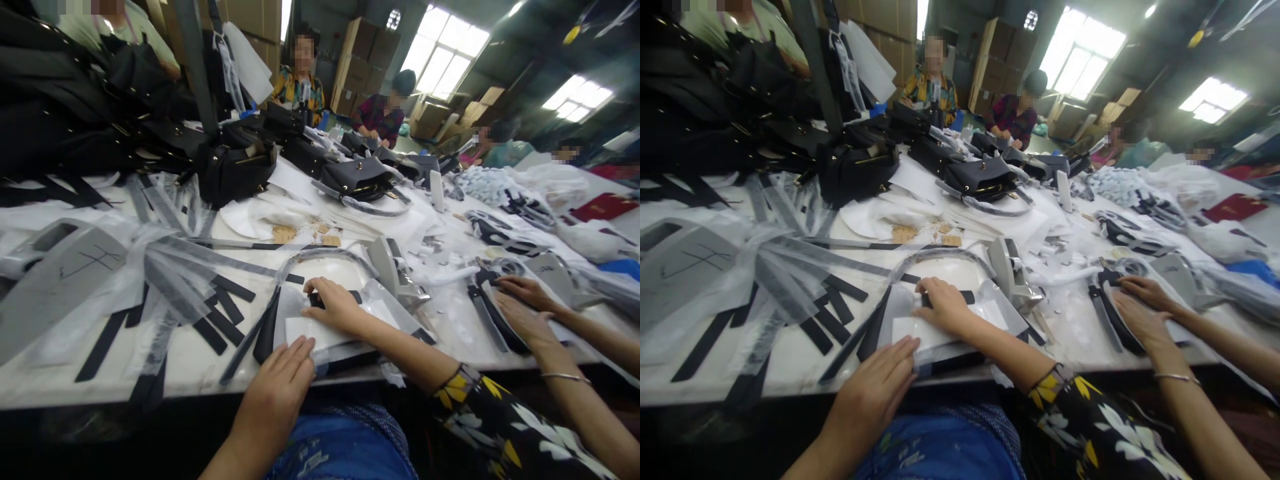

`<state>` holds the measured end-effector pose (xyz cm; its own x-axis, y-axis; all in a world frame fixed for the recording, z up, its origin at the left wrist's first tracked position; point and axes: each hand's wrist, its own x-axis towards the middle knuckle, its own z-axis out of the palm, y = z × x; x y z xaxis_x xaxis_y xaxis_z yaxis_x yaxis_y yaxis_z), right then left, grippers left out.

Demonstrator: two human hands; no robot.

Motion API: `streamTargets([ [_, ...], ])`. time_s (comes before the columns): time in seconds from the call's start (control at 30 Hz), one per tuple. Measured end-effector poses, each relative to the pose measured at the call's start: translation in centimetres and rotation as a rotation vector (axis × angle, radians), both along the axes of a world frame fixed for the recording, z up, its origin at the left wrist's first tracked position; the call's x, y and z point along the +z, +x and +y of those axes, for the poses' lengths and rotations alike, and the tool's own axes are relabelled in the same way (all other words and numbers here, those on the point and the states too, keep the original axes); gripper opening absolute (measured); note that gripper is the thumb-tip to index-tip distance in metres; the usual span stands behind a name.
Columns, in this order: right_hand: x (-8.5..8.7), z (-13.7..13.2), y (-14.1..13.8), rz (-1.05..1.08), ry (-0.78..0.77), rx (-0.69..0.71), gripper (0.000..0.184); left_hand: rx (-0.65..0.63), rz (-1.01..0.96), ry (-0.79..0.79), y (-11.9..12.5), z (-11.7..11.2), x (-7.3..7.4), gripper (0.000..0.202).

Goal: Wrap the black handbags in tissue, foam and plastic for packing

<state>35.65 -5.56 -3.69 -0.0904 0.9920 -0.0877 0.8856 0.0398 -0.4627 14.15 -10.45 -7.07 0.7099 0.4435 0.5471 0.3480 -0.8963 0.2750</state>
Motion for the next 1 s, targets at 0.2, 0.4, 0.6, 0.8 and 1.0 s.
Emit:
streamTargets([
  [0.2, 0.0, 2.7, 0.7, 0.055, -0.141, 0.089, 0.036, 0.104, 0.121, -0.064, 0.7, -1.5, 0.2, 0.051],
  [0.4, -0.2, 4.4, 0.7, 0.117, -0.174, 0.071, 0.016, 0.142, 0.116, -0.011, 0.7, -1.9, -0.5, 0.054],
  [0.6, -0.1, 3.4, 1.5, 0.170, -0.141, 0.098, 0.050, 0.143, 0.086, 0.018, 0.5, -2.6, -0.6, 0.058],
  [0.8, -1.2, 3.7, 1.5, 0.195, -0.140, 0.112, 0.051, 0.192, 0.071, 0.009, 0.9, -2.9, -0.8, 0.061],
  [1.0, -0.2, 3.6, -0.1, 0.169, 0.031, -0.017, 0.014, 0.175, 0.076, 0.009, 0.8, -3.0, -1.0, 0.064],
])
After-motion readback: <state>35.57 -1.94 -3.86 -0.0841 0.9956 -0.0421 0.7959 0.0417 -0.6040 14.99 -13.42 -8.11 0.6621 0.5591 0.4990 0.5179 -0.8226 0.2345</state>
